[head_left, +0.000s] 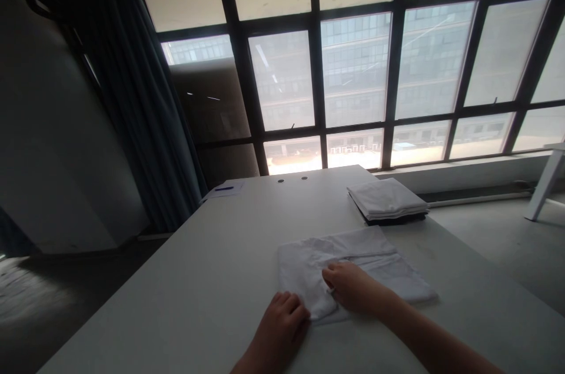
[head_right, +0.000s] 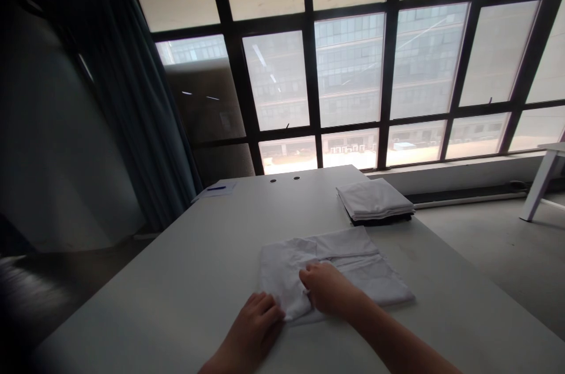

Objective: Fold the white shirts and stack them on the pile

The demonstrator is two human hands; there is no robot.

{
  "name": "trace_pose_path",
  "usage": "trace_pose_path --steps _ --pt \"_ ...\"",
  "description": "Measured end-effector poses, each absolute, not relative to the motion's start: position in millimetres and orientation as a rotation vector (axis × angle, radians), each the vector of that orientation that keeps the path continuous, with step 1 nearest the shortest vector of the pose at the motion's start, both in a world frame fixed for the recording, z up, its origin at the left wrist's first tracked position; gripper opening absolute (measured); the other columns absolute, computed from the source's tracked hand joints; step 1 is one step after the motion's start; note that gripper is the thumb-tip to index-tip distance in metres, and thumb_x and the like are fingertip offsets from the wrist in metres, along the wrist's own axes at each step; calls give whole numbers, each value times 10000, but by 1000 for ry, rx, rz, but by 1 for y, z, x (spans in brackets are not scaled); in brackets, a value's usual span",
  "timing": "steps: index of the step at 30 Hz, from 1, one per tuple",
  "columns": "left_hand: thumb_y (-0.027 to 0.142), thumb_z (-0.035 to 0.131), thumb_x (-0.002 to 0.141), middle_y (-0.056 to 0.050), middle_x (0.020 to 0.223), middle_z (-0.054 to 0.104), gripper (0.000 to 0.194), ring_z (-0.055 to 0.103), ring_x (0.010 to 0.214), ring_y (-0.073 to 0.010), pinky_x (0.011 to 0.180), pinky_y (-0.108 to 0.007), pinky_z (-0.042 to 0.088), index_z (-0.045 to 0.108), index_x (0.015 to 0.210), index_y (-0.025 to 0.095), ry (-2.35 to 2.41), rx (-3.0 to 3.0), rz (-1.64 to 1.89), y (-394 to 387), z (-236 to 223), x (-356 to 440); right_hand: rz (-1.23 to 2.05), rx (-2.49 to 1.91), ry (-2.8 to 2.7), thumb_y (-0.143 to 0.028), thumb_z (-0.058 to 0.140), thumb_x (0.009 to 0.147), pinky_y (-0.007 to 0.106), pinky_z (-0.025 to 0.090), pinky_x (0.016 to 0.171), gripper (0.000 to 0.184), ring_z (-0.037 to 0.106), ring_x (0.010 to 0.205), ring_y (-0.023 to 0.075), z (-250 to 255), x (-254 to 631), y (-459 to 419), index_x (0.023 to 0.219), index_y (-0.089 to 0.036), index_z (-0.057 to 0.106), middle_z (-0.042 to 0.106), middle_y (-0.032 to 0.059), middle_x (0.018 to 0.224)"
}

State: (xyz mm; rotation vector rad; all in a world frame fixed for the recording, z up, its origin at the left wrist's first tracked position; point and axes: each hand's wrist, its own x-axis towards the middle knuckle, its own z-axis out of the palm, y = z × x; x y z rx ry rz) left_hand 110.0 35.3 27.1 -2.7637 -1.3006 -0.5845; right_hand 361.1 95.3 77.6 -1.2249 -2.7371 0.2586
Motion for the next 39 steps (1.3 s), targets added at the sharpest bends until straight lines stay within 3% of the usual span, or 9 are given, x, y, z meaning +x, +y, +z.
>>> trace_pose_path --steps 6,10,17,21,24,28,31,35,39 --pt "163 687 914 -7 923 668 95 592 860 -205 796 -340 469 634 895 239 -1262 -2731 -591 36 23 110 521 -980 -2735 -226 685 701 280 433 845 412 606 998 212 85 361 79 1110 -236 642 614 51 1162" --pt "141 698 897 -8 921 677 119 603 858 -203 801 -337 489 617 866 222 -1273 -2726 -575 37 21 110 380 -1033 -2826 -155 563 792 282 428 782 211 620 919 202 74 351 80 972 -215 657 647 55 1031" --pt "113 598 907 -34 921 681 107 616 877 -210 816 -360 531 616 860 207 -1303 -2757 -547 32 29 115 95 -985 -2934 -135 543 796 317 451 781 218 642 884 225 55 339 80 979 -174 656 679 92 979" --pt "276 586 960 -87 1388 609 268 540 1302 -277 1098 -460 470 615 1223 237 -1285 -2842 -533 29 41 108 190 -1011 -2914 -235 633 746 343 480 811 283 642 915 253 56 334 72 1018 -170 677 684 110 1015" --pt "348 467 1040 -52 1638 374 497 347 1504 -274 1216 -499 365 389 1530 314 -1304 -2816 -439 35 33 101 252 -1059 -2735 -278 589 836 384 460 958 228 624 1027 255 58 331 71 1018 -186 692 686 106 1086" --pt "374 475 1037 -26 1667 308 618 333 1515 -289 1212 -527 366 231 1605 372 -1345 -2770 -360 43 12 96 283 -1146 -2542 -429 515 970 556 225 1200 500 359 1446 342 41 333 78 1431 -237 543 428 144 1572" --pt "408 477 1036 -20 1657 331 604 370 1496 -286 1199 -514 382 255 1597 379 -1345 -2758 -347 44 10 94 386 -1158 -2593 -562 466 993 640 104 1220 672 127 1548 386 25 337 84 1589 -279 336 195 129 1688" --pt "448 505 1019 -43 1601 439 565 471 1422 -293 1140 -489 427 353 1556 359 -1328 -2757 -279 38 29 97 465 -1173 -2603 -581 452 996 666 44 1220 708 54 1557 395 20 338 82 1609 -269 286 150 132 1694" --pt "459 577 969 -48 1206 736 296 672 1074 -279 953 -441 495 664 1190 282 -1427 -2680 -302 32 47 103 641 -1051 -2617 -503 504 976 648 30 1227 702 35 1557 396 28 328 68 1603 -260 303 146 123 1698"
